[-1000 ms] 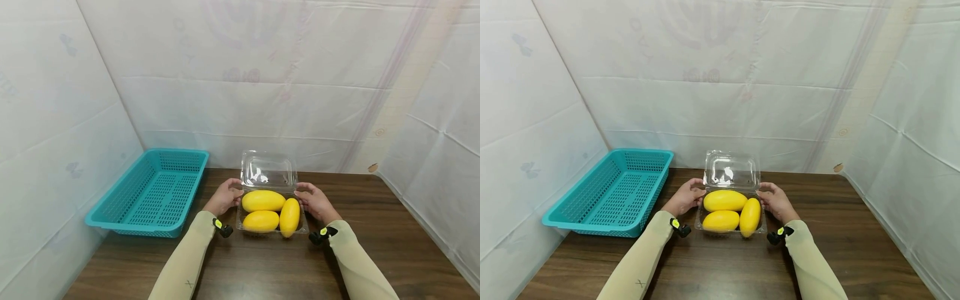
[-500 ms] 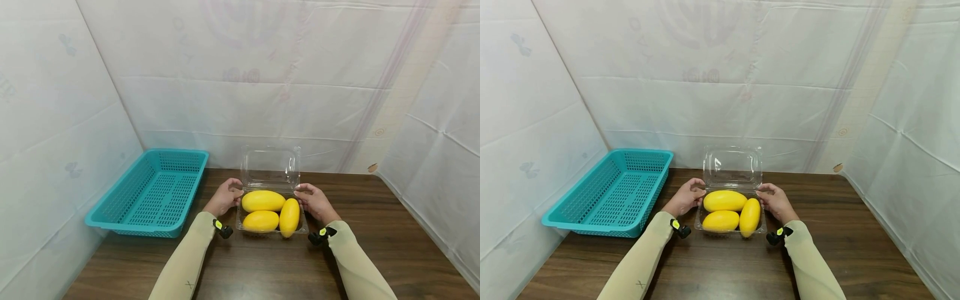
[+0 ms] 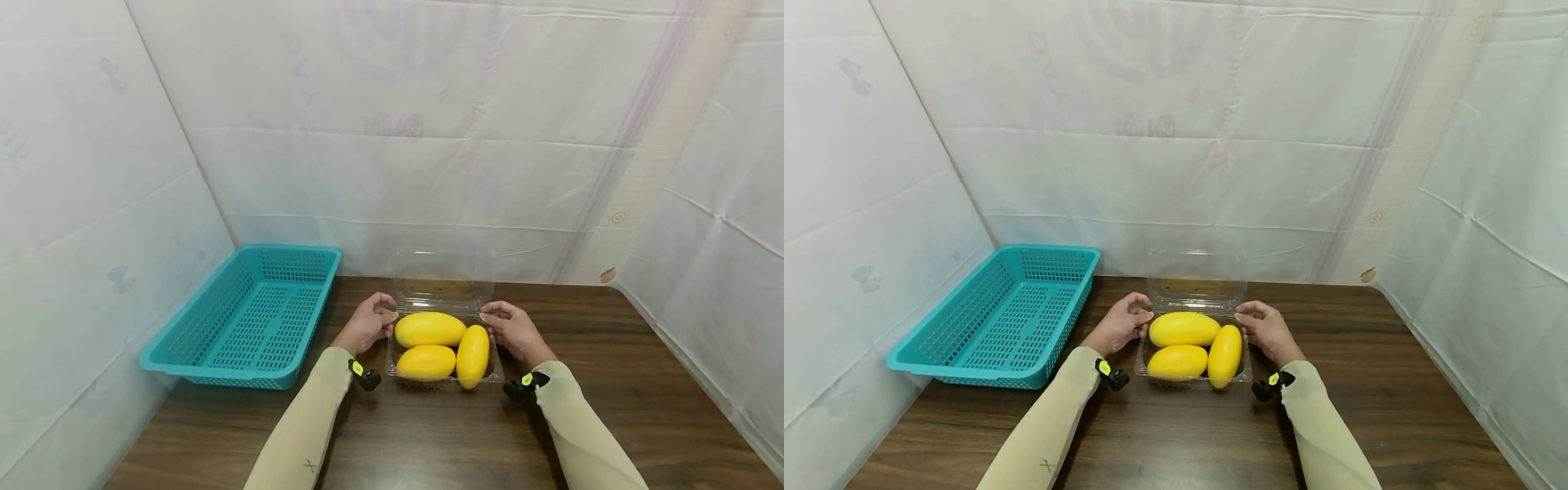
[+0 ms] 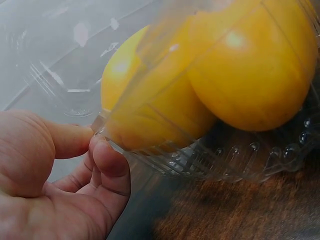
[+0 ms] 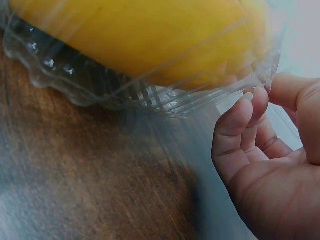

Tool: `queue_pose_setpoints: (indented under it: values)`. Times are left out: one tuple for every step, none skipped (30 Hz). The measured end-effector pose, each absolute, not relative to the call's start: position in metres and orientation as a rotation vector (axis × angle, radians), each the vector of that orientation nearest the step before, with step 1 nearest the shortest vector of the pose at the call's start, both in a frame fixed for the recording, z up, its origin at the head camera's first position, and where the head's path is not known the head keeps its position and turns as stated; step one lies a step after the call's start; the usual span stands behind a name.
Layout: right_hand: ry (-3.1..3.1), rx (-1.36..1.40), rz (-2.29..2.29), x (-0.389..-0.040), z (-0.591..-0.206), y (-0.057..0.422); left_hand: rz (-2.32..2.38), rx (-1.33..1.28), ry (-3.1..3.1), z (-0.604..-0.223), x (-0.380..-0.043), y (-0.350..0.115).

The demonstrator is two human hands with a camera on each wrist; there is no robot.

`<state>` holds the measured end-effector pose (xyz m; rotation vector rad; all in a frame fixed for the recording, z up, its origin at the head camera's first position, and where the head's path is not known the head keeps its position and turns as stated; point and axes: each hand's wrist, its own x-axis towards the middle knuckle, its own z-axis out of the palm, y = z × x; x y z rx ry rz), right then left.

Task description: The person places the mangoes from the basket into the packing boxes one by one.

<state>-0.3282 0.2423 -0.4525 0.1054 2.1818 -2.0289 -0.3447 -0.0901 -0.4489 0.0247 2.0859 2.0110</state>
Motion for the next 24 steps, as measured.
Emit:
queue_pose_setpoints:
  values:
    - [2.181, 0.102, -2.032, -0.3283, -0.4528, 0.2424, 2.010, 0.021, 2.086, -0.4488, -0.3446, -0.0901]
    - [2.178, 0.099, -2.036, -0.3284, -0.4531, 0.2425, 2.010, 0.022, 2.084, -0.4485, -0.3445, -0.0901]
    - [2.175, 0.096, -2.040, -0.3285, -0.4535, 0.2426, 2.011, 0.020, 2.081, -0.4483, -0.3444, -0.0900]
    - [2.166, 0.095, -2.047, -0.3286, -0.4539, 0.2429, 2.008, 0.021, 2.081, -0.4480, -0.3441, -0.0900]
    - [2.158, 0.091, -2.053, -0.3288, -0.4543, 0.2431, 2.008, 0.022, 2.081, -0.4478, -0.3438, -0.0900]
    - [2.148, 0.089, -2.060, -0.3290, -0.4548, 0.2435, 2.008, 0.021, 2.079, -0.4476, -0.3436, -0.0899]
    - [2.139, 0.086, -2.066, -0.3291, -0.4553, 0.2439, 2.007, 0.021, 2.079, -0.4473, -0.3434, -0.0900]
    - [2.124, 0.082, -2.076, -0.3294, -0.4558, 0.2441, 2.007, 0.023, 2.078, -0.4472, -0.3433, -0.0901]
    - [2.108, 0.079, -2.088, -0.3297, -0.4563, 0.2442, 2.004, 0.025, 2.080, -0.4472, -0.3432, -0.0902]
    - [2.093, 0.076, -2.096, -0.3298, -0.4568, 0.2445, 2.002, 0.029, 2.082, -0.4472, -0.3429, -0.0903]
    - [2.082, 0.071, -2.102, -0.3299, -0.4573, 0.2447, 2.003, 0.033, 2.082, -0.4474, -0.3428, -0.0906]
    - [2.066, 0.071, -2.114, -0.3300, -0.4578, 0.2447, 2.002, 0.038, 2.082, -0.4474, -0.3427, -0.0908]
    - [2.051, 0.069, -2.127, -0.3300, -0.4581, 0.2445, 2.002, 0.043, 2.082, -0.4474, -0.3425, -0.0910]
    - [2.035, 0.066, -2.139, -0.3300, -0.4584, 0.2443, 2.003, 0.048, 2.080, -0.4475, -0.3425, -0.0912]
    - [2.021, 0.061, -2.145, -0.3299, -0.4587, 0.2445, 2.002, 0.053, 2.080, -0.4474, -0.3423, -0.0913]
    - [2.003, 0.055, -2.153, -0.3300, -0.4591, 0.2449, 2.003, 0.054, 2.077, -0.4475, -0.3424, -0.0914]
    - [1.984, 0.045, -2.162, -0.3301, -0.4594, 0.2450, 2.005, 0.056, 2.074, -0.4478, -0.3426, -0.0915]
    - [1.961, 0.034, -2.171, -0.3303, -0.4598, 0.2455, 2.005, 0.059, 2.073, -0.4479, -0.3427, -0.0913]
    - [1.943, 0.019, -2.173, -0.3304, -0.4605, 0.2468, 2.007, 0.063, 2.069, -0.4480, -0.3427, -0.0911]
    - [1.920, 0.011, -2.175, -0.3302, -0.4604, 0.2479, 2.009, 0.064, 2.068, -0.4484, -0.3430, -0.0908]
    - [1.892, -0.006, -2.179, -0.3297, -0.4600, 0.2490, 2.009, 0.063, 2.068, -0.4485, -0.3427, -0.0907]
    - [1.876, -0.009, -2.183, -0.3293, -0.4600, 0.2501, 2.013, 0.073, 2.068, -0.4487, -0.3427, -0.0906]
    - [1.885, -0.005, -2.173, -0.3289, -0.4600, 0.2507, 2.016, 0.081, 2.069, -0.4489, -0.3423, -0.0906]
    - [1.895, -0.003, -2.164, -0.3285, -0.4600, 0.2515, 2.018, 0.086, 2.067, -0.4489, -0.3421, -0.0906]
